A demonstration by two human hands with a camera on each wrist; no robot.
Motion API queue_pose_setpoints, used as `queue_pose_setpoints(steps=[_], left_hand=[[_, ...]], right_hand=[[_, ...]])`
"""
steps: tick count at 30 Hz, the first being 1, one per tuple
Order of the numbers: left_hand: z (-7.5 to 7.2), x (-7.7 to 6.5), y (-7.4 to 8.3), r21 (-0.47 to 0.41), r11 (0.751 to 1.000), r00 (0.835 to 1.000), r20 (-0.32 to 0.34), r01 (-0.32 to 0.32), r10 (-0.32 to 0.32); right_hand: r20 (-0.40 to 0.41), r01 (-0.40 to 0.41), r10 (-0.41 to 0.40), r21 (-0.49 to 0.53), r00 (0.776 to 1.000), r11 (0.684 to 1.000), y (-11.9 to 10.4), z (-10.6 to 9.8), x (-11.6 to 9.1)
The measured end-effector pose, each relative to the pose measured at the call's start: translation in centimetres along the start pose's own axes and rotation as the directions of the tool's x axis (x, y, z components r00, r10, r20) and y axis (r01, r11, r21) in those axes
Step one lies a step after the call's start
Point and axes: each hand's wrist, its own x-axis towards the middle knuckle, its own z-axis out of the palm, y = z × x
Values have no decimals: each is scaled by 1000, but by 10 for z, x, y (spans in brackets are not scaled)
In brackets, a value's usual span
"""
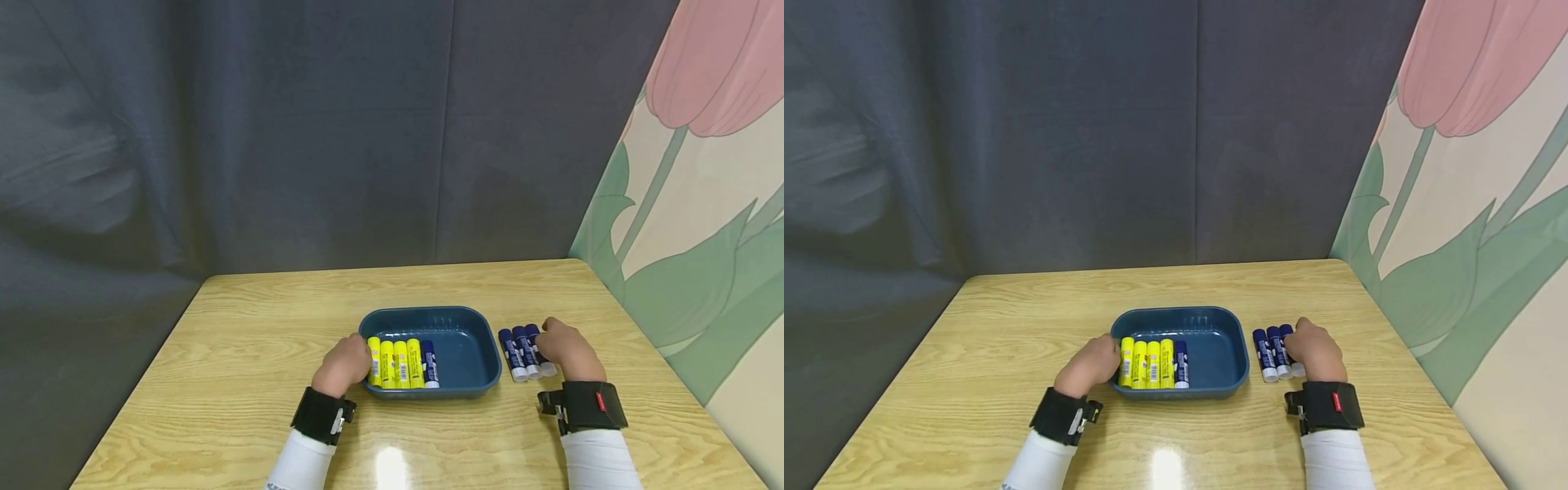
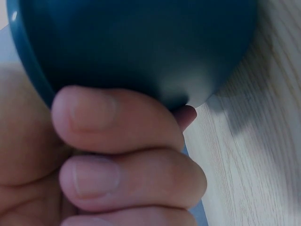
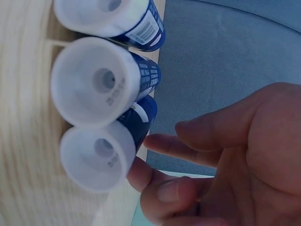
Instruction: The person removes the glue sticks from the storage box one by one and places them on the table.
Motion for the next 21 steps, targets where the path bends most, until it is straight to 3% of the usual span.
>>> queue_pose_setpoints(steps=[14, 21], left_hand=[[0, -1, 0, -9, 1000, 1000, -9, -10, 10], [1, 0, 0, -5, 1000, 1000, -6, -3, 3]], right_hand=[[-88, 51, -53, -17, 995, 999, -2, 1, -3], [-177, 103, -102, -5, 979, 995, -13, 4, -8]])
